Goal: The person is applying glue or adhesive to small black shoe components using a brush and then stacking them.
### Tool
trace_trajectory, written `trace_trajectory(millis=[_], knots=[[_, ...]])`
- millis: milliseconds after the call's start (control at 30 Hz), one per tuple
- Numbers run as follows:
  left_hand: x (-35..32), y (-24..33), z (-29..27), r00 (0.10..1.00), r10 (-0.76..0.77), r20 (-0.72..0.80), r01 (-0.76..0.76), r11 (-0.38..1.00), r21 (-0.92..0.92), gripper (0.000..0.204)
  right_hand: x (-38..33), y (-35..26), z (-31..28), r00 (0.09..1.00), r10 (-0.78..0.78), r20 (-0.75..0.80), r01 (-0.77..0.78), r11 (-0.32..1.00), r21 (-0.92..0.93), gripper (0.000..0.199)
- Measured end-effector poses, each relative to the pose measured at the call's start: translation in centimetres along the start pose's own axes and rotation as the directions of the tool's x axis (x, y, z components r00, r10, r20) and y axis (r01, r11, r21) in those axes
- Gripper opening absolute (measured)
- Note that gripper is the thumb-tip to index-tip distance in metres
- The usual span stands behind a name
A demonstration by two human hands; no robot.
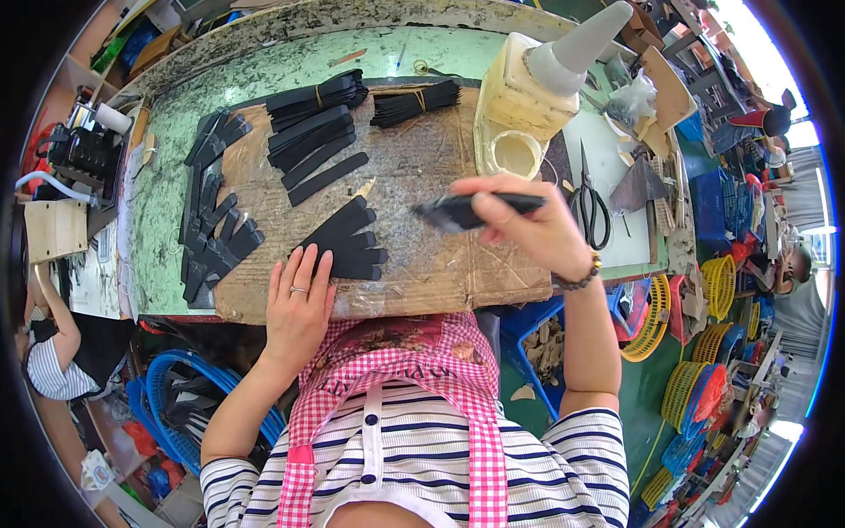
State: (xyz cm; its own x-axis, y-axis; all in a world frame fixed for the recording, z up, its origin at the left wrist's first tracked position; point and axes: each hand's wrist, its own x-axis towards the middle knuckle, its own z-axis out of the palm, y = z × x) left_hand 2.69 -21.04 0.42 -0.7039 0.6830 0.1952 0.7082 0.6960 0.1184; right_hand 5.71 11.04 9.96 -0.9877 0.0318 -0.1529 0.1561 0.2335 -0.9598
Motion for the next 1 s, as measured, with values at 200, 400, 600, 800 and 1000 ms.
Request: trace_trajectory(millis=[200, 400, 600, 800, 1000], knots=[[-0.2, -0.4, -0.1, 1.000, 0.020, -0.017, -0.021, 0.997, -0.079, 0.048, 3.2, -0.3, 4.9, 0.981, -0.128, 0.147, 0.156, 0.968, -0.198, 0.014], [0.0, -0.1, -0.3, 1.000, 0.023, -0.001, -0.023, 0.999, -0.041, 0.047, 4.6, -0.1, 6.4, 0.943, -0.269, 0.196, 0.329, 0.849, -0.414, 0.008], [0.3, -0.3, -0.1, 0.998, 0.053, -0.034, -0.054, 0.998, -0.037, 0.042, 1.5, 0.6, 7.8, 0.906, -0.397, 0.144, 0.415, 0.775, -0.477, 0.010], [1.6, -0.7, -0.2, 0.992, 0.070, -0.106, -0.073, 0.997, -0.025, 0.031, -1.6, 1.6, 9.3, 0.895, -0.432, 0.114, 0.422, 0.733, -0.533, 0.012], [2.5, -1.6, -0.6, 0.989, 0.064, -0.131, -0.078, 0.991, -0.106, 0.023, 0.1, -0.3, 7.6, 0.981, -0.170, -0.091, 0.136, 0.945, -0.299, 0.010]])
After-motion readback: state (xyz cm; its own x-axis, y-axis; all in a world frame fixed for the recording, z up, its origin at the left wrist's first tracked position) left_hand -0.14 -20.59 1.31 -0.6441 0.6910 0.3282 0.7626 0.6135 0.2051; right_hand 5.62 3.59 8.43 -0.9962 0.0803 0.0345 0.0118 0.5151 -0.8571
